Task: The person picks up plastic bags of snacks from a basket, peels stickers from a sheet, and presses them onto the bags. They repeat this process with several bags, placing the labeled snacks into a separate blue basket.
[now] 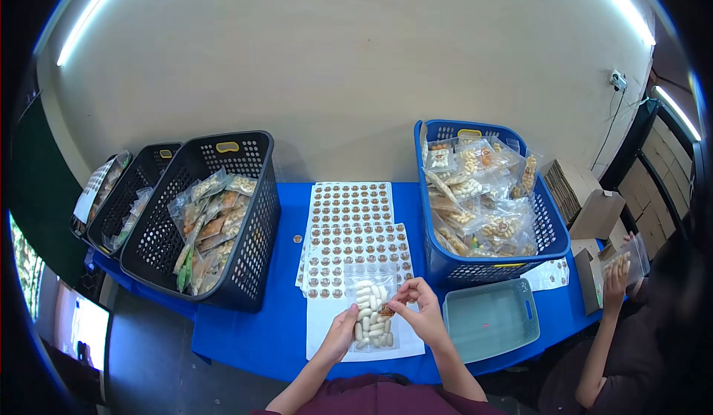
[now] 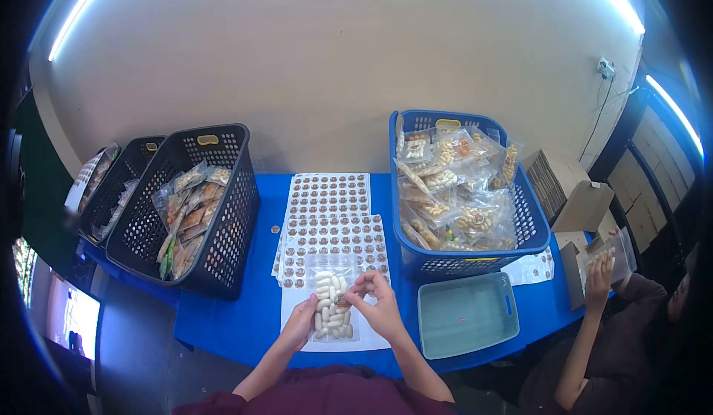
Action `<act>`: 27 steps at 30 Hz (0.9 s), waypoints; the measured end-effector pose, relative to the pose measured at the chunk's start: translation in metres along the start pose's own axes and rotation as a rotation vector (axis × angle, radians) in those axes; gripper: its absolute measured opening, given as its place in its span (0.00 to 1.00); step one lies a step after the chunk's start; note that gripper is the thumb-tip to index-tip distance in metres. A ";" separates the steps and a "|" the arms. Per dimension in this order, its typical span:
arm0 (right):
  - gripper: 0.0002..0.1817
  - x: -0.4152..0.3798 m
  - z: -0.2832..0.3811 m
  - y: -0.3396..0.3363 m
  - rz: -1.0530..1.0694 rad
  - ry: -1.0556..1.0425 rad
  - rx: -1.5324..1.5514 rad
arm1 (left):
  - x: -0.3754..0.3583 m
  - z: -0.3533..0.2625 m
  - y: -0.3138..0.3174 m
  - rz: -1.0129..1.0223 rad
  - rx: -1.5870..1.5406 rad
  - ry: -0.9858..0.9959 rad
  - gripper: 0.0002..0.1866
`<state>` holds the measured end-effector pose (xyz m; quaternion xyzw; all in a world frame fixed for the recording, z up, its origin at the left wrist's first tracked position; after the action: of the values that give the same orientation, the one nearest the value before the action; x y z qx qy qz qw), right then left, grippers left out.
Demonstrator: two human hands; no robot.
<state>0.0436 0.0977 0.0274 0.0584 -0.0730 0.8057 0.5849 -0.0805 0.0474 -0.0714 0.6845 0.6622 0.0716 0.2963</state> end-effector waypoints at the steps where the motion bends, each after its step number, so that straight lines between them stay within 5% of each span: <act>1: 0.15 -0.001 0.001 0.003 0.006 -0.007 -0.056 | -0.001 -0.002 0.002 0.008 0.007 0.003 0.25; 8: 0.16 -0.004 0.009 0.015 -0.014 -0.062 -0.271 | -0.005 -0.005 0.002 -0.068 -0.042 0.029 0.22; 16: 0.16 -0.006 0.005 0.009 -0.060 0.002 -0.050 | -0.005 -0.013 0.005 0.013 0.076 0.097 0.21; 27: 0.14 -0.005 0.018 0.010 -0.050 -0.065 -0.293 | -0.012 -0.030 0.026 0.114 0.070 0.132 0.19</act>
<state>0.0358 0.0870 0.0433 0.0003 -0.2073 0.7694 0.6041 -0.0736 0.0464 -0.0303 0.7249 0.6422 0.1104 0.2235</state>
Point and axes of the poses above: each hand's wrist, its own x-axis towards the middle knuckle, its own y-axis out of the palm, z = x × y, the point moved 10 cm from there along x, towards the middle knuckle, and after that the axes turned 4 degrees about -x, right-handed, at the moved point
